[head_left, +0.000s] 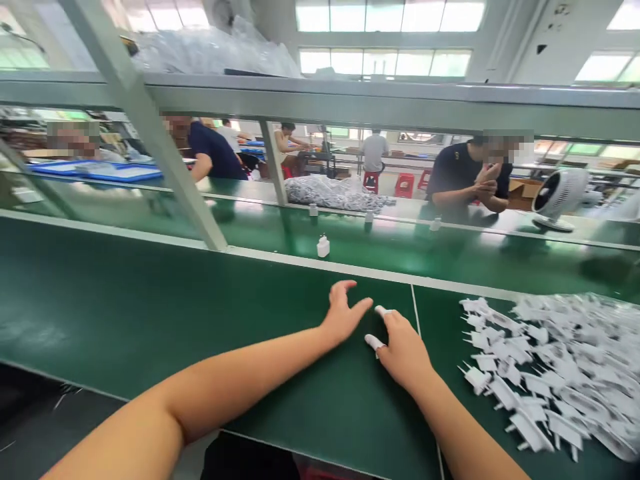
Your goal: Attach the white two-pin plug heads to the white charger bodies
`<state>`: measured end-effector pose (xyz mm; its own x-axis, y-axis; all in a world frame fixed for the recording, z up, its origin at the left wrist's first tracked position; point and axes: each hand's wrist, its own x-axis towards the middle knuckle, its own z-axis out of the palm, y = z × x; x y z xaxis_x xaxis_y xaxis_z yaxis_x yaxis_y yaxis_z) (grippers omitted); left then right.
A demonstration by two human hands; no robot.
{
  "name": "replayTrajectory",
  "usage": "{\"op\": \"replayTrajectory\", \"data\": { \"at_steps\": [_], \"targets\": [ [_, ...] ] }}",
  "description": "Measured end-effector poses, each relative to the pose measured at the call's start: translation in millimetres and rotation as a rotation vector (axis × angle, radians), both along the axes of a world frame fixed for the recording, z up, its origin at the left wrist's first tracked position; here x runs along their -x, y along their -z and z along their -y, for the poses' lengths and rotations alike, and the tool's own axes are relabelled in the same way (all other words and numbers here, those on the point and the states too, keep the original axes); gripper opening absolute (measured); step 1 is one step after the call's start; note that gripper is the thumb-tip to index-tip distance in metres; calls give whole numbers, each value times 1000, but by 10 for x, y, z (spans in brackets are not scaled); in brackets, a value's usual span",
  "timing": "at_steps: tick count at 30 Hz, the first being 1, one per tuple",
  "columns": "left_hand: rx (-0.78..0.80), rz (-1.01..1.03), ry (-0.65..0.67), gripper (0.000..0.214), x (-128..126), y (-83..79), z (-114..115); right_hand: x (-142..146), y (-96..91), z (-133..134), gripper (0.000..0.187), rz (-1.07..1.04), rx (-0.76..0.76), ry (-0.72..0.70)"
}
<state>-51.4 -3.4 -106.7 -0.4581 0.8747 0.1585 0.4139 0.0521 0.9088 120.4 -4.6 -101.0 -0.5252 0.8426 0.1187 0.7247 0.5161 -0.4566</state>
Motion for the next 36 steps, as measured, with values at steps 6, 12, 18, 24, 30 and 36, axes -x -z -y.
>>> {"op": "replayTrajectory", "data": {
  "at_steps": [6,12,18,24,30,36],
  "targets": [
    [67,193,551,14,-198,62,351,-12,121,22,78,-114,-21,111],
    [81,269,727,9,-86,32,353,-55,213,16,67,-63,-57,110],
    [136,336,788,9,-87,91,308,-96,286,3,67,-53,-81,92],
    [100,339,758,12,-65,91,315,-59,188,36,68,-38,-34,79],
    [55,283,730,11,-47,72,349,-39,152,49,69,-69,18,71],
    [13,234,748,14,-43,54,349,-35,152,38,72,-79,43,34]
  ]
}}
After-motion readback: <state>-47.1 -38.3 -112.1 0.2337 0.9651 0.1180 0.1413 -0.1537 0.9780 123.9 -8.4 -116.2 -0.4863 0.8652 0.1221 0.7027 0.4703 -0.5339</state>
